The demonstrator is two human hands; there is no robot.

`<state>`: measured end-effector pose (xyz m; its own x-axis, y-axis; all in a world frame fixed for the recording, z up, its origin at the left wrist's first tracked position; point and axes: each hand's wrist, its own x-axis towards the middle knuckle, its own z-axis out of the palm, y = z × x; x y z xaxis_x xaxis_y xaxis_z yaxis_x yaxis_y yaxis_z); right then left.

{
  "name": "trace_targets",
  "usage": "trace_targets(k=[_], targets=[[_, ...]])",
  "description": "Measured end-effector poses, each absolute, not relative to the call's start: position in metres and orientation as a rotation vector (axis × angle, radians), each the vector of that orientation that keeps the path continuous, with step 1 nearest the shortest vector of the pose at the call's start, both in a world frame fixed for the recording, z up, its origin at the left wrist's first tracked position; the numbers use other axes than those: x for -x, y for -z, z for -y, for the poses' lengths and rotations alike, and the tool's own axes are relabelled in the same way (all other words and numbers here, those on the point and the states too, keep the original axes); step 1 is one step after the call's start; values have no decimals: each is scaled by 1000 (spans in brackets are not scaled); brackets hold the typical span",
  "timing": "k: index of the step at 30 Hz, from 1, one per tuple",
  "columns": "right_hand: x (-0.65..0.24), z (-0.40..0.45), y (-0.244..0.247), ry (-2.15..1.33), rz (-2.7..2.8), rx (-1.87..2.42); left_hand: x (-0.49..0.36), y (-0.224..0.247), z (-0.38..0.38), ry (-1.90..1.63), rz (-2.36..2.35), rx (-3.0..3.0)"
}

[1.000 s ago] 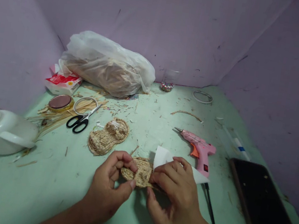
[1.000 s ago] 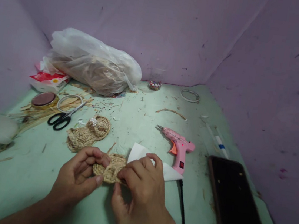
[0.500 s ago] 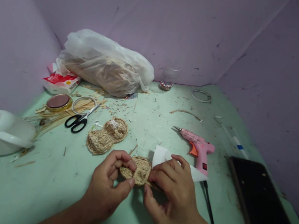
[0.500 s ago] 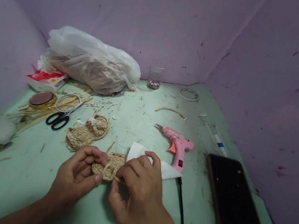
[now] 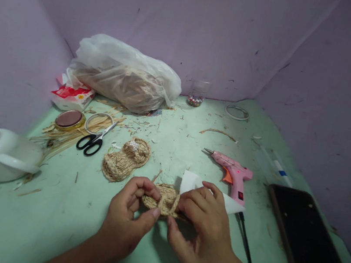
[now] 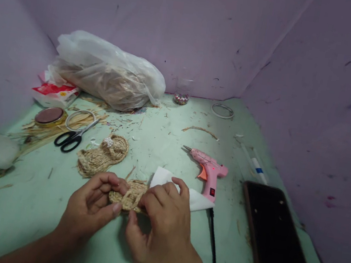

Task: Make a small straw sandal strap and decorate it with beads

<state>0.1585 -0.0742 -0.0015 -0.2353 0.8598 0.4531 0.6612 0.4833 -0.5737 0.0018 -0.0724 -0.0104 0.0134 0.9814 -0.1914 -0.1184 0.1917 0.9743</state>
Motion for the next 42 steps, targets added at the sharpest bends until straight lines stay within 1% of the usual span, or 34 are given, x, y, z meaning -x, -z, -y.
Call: trace_targets(k=[5,7,9,10,11,14,15,17,19,22,24,27,29,31,32,34,36,39,42], targets=[[-178,69,1,-320,2115,1175,4,6,67,-1105,-1189,-992],[-187,66,2,-249,2129,1172,5,-4,61,-1087,-1259,-972],[-190,65,4,-321,2042,1225,6,-17,51,-1029,-1321,-979],[-189,65,6,-459,1939,1282,8,-25,44,-982,-1336,-999],[-186,65,8,-678,1792,1340,10,-32,36,-943,-1347,-1018],[-173,67,12,-1434,1068,1378,21,-50,13,-828,-1325,-1124],[-169,67,13,-1581,839,1329,24,-53,7,-850,-1355,-1135],[-162,67,14,-1696,551,1226,27,-53,1,-977,-1427,-1146],[-157,67,16,-1675,482,1179,24,-45,5,-1062,-1422,-1072],[-154,68,20,-1575,618,1194,9,-24,21,-879,-1349,-879],[-156,68,22,-1473,865,1255,-1,-10,30,-762,-1284,-843],[-172,67,20,-1278,1415,1443,-9,4,33,-774,-1300,-861],[-187,65,16,-1054,1733,1631,-8,9,31,-810,-1326,-892],[-201,63,11,-707,1899,1763,-6,11,30,-836,-1331,-947],[-205,63,8,-537,1950,1759,-5,12,30,-847,-1333,-981],[-209,64,4,-288,2000,1652,-5,14,34,-863,-1336,-1048],[-207,64,1,-181,1966,1502,-5,16,39,-855,-1336,-1104],[-201,60,-8,-128,1807,1391,-6,20,45,-800,-1333,-1164],[-195,47,-19,-191,1802,1411,-7,22,48,-761,-1341,-1225]])
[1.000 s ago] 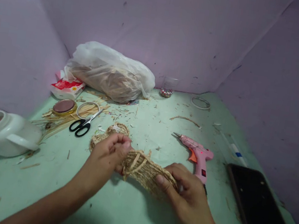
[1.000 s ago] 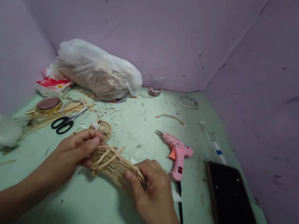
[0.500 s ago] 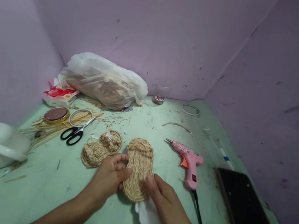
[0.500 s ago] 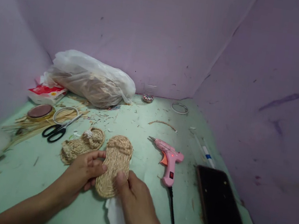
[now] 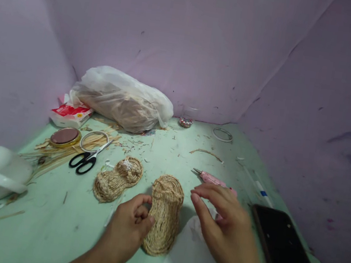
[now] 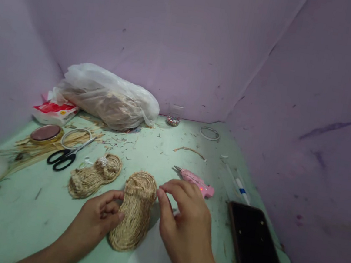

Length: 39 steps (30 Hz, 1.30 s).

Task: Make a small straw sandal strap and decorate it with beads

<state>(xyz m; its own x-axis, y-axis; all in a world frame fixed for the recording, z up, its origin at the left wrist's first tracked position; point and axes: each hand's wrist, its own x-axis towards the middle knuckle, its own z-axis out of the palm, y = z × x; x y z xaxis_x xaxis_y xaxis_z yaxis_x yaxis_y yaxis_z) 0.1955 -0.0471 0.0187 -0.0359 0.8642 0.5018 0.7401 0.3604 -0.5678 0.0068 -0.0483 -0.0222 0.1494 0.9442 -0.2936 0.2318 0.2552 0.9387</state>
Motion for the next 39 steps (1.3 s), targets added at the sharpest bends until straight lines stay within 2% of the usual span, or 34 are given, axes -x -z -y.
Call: trace_targets(k=[6,12,20,39], targets=[[-178,18,-23,-416,2026,1628,-5,23,48,-762,-1360,-1276],[-163,5,-8,-990,1779,1463,-3,23,41,-705,-1343,-1308],[-165,6,-9,-966,1876,1476,-1,16,36,-438,-1410,-1147],[-177,4,-2,-1052,1821,1394,-4,12,36,-487,-1404,-1111]])
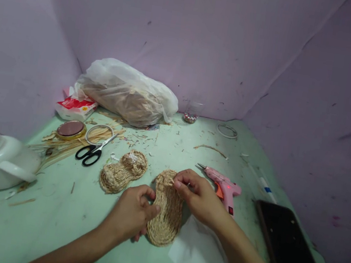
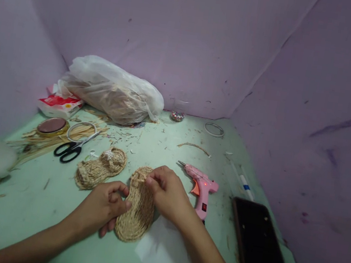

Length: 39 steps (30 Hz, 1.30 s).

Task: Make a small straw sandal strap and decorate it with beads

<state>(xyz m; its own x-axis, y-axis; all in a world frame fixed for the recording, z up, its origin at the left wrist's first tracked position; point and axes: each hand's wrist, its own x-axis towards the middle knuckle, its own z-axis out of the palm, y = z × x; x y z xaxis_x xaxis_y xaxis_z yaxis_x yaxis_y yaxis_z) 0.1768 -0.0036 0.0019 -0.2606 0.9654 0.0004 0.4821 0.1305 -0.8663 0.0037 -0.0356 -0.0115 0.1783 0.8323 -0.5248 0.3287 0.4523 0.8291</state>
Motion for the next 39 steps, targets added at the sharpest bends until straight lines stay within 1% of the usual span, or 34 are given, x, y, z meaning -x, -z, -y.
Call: trace_targets(k=[3,8,11,13,17,19,22,26,30,35,37,38,39], targets=[[-177,4,-2,-1070,1764,1391,-5,15,37,-550,-1412,-1109],[-179,4,-7,-1101,1669,1389,-6,26,45,-816,-1393,-1193],[-181,4,-10,-1077,1514,1424,-6,25,51,-923,-1431,-1317],[-183,5,-12,-1081,1355,1424,-4,21,54,-999,-1457,-1524],[-184,6,-15,-1128,1083,1350,8,7,54,-1282,-1337,-2255],[-183,8,-18,-1154,1001,1329,14,2,51,-1367,-1281,-2576],[-179,11,-23,-1265,937,1325,22,1,49,-1297,-1304,-2911],[-174,16,-25,-1426,880,1335,28,8,47,-1246,-1245,-3146],[-174,19,-25,-1498,861,1323,28,16,43,-1193,-1143,-3198],[-177,20,-23,-1470,812,1236,26,3,42,-1282,-1130,-2961],[-181,21,-21,-1396,748,1218,37,-13,35,-1385,-1257,-2858],[-184,21,-19,-1358,711,1210,45,-23,30,-1455,-1415,-2795],[-186,21,-17,-1329,675,1196,56,-33,22,-1488,-1686,-2658]])
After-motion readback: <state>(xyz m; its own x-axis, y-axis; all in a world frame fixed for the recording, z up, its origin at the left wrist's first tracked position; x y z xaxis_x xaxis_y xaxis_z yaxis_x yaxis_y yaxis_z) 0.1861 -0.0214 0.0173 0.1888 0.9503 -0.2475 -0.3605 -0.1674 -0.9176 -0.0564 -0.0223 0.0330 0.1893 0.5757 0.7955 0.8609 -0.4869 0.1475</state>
